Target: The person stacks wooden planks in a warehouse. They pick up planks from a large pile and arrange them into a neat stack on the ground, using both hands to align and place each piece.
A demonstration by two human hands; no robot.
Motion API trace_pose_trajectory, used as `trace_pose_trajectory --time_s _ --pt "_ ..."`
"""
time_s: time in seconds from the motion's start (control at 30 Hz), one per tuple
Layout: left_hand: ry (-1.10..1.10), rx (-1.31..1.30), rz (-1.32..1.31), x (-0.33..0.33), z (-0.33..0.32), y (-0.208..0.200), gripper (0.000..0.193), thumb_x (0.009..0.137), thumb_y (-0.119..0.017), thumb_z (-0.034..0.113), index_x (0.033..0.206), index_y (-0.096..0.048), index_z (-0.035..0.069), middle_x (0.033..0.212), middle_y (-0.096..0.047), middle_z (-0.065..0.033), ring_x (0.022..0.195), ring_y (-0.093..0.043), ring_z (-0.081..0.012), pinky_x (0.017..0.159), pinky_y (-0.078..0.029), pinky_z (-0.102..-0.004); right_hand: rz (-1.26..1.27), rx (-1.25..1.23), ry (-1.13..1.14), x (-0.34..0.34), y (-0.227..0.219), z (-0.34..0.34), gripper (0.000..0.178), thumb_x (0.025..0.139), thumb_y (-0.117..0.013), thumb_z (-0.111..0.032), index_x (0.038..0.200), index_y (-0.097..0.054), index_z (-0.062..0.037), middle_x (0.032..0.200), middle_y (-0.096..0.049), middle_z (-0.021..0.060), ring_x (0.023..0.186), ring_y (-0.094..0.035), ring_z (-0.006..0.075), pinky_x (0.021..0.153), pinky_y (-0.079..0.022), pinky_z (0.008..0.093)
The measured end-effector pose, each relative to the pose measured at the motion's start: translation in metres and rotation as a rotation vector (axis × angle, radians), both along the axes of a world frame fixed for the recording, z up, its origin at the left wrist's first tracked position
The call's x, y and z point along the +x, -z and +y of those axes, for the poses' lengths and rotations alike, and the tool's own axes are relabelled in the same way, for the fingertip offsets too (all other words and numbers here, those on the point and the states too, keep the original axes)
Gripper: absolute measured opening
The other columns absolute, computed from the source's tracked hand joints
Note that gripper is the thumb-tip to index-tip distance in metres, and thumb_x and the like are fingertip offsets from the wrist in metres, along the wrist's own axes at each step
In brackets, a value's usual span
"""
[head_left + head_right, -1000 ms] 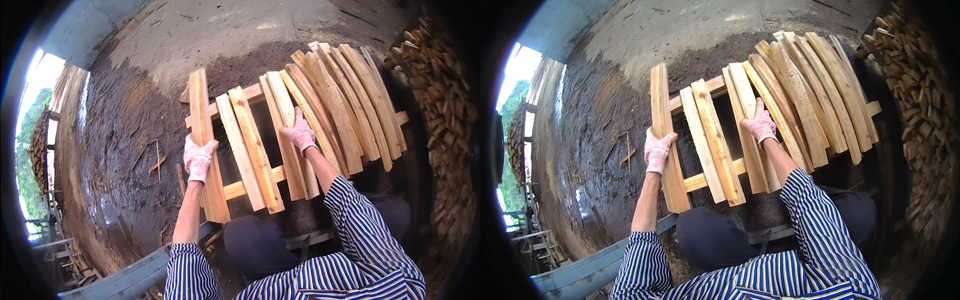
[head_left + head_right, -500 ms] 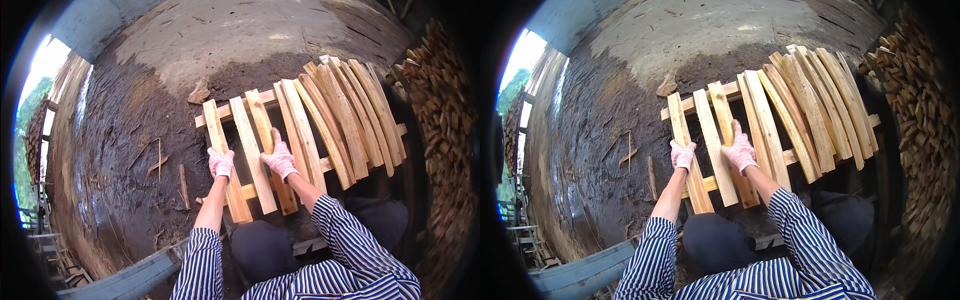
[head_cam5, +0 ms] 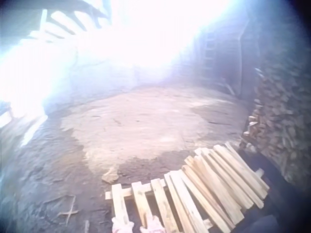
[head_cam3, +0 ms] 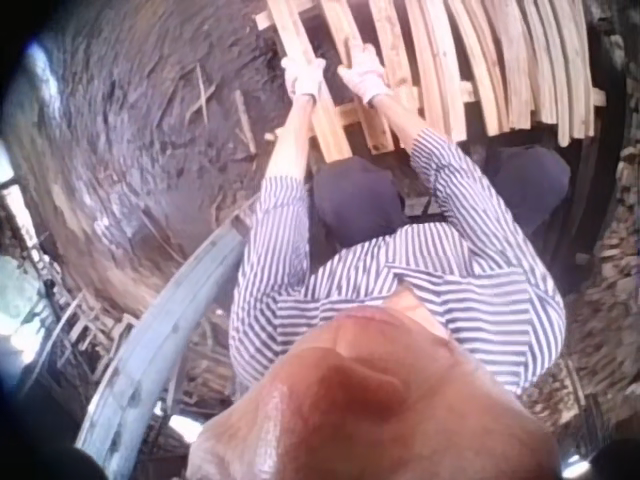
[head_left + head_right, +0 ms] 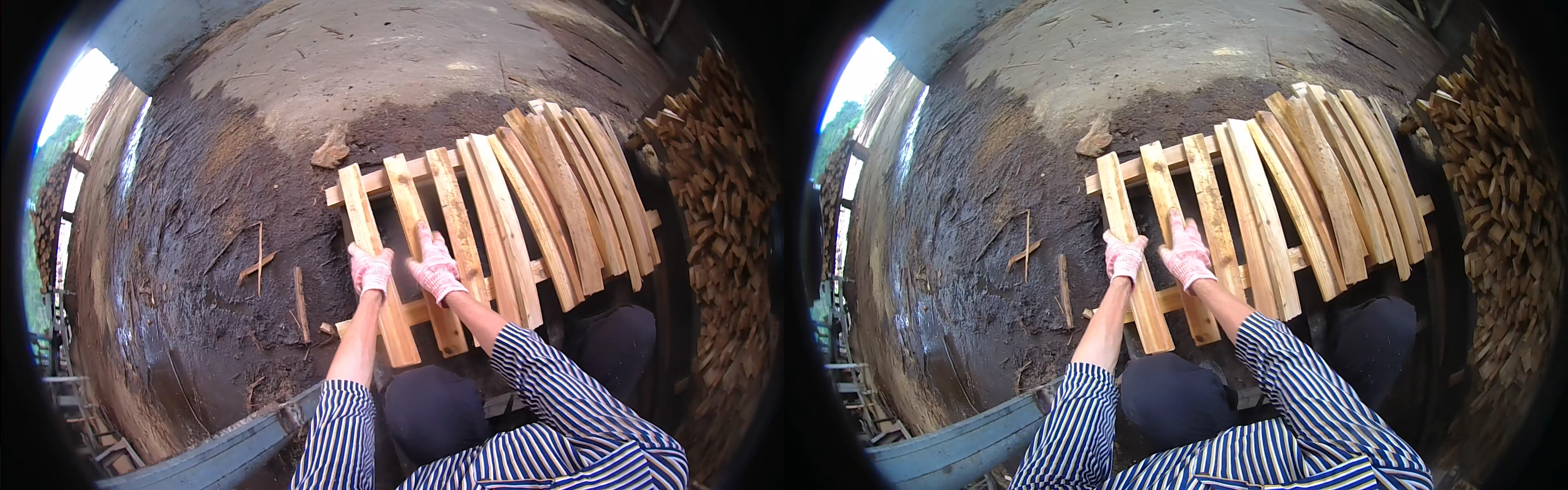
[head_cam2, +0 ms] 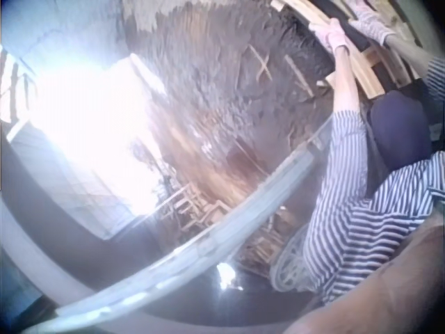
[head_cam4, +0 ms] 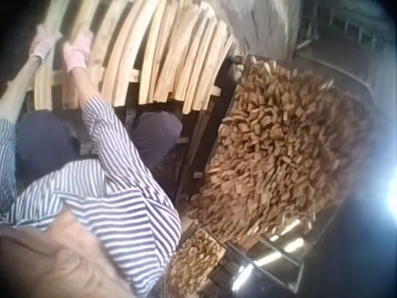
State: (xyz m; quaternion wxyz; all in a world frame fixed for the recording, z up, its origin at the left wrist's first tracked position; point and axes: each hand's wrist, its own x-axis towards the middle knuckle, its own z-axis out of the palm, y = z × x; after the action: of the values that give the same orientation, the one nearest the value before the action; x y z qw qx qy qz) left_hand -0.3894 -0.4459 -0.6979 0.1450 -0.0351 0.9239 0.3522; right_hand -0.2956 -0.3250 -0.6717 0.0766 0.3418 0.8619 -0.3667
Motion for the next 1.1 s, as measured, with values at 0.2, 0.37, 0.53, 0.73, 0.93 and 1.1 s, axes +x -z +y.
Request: trace_pose_trajectory --time_s 0.2,0.37,0.53,0.73,0.93,1.1 --pt "-0.032 -0.104 -0.048 -0.006 -0.025 -0.004 0.080 0.074 -0.078 0.034 0.138 -0.040 0.003 0.111 -0.070 -0.0263 0.104 -0.069 -0.0406 0.089 -0.055 -0.0465 -0.050 -0.022 -0.042 -0.018 0.000 -0.013 0.094 0.087 -0.070 -0.031 0.163 -0.015 -0.0240 0.163 -0.028 0.0197 0.131 -0.055 0.0392 0.108 -0.047 0.0464" --pt "-0.026 0.049 -0.017 -0.020 -0.047 0.002 0.083 0.082 -0.077 0.045 0.142 -0.040 0.000 0.118 -0.069 -0.0253 0.109 -0.068 -0.0394 0.092 -0.053 -0.0428 -0.014 -0.052 -0.076 -0.041 -0.004 -0.041 0.085 0.092 -0.058 -0.046 0.162 -0.018 -0.0224 0.162 -0.030 0.0215 0.128 -0.058 0.0394 0.106 -0.048 0.0460" --pt "0.000 0.325 -0.052 -0.038 -0.038 0.037 0.077 0.099 -0.062 0.047 0.155 -0.029 0.005 0.123 -0.068 -0.0209 0.108 -0.068 -0.0304 0.091 -0.053 -0.0389 0.281 -0.026 -0.151 -0.051 0.026 -0.030 0.076 0.094 -0.057 -0.040 0.159 -0.028 -0.0154 0.152 -0.043 0.0217 0.136 -0.049 0.0397 0.113 -0.040 0.0450" --pt "0.010 0.349 -0.093 -0.041 -0.057 0.046 0.073 0.101 -0.062 0.040 0.158 -0.028 0.009 0.126 -0.067 -0.0165 0.109 -0.066 -0.0276 0.091 -0.052 -0.0367 -0.022 0.481 -0.046 0.007 0.018 0.036 0.074 0.088 -0.069 -0.029 0.155 -0.038 -0.0187 0.151 -0.038 0.0304 0.121 -0.055 0.0385 0.101 -0.045 0.0515" --pt "0.037 0.499 -0.101 -0.043 -0.050 0.050 0.073 0.101 -0.062 0.035 0.160 -0.026 0.011 0.130 -0.064 -0.0120 0.105 -0.064 -0.0211 0.088 -0.052 -0.0318 0.025 0.317 0.097 0.018 -0.010 0.061 0.073 0.087 -0.069 -0.028 0.154 -0.040 -0.0287 0.148 -0.043 0.0267 0.132 -0.050 0.0438 0.108 -0.044 0.0487" --pt "0.013 0.530 -0.154 -0.044 -0.058 0.045 0.072 0.101 -0.064 0.027 0.159 -0.026 0.010 0.130 -0.064 -0.0138 0.107 -0.065 -0.0224 0.094 -0.052 -0.0347 -0.040 0.513 0.184 0.046 -0.007 0.130 0.083 0.083 -0.074 -0.031 0.157 -0.036 -0.0302 0.144 -0.052 0.0251 0.130 -0.053 0.0411 0.109 -0.044 0.0438"
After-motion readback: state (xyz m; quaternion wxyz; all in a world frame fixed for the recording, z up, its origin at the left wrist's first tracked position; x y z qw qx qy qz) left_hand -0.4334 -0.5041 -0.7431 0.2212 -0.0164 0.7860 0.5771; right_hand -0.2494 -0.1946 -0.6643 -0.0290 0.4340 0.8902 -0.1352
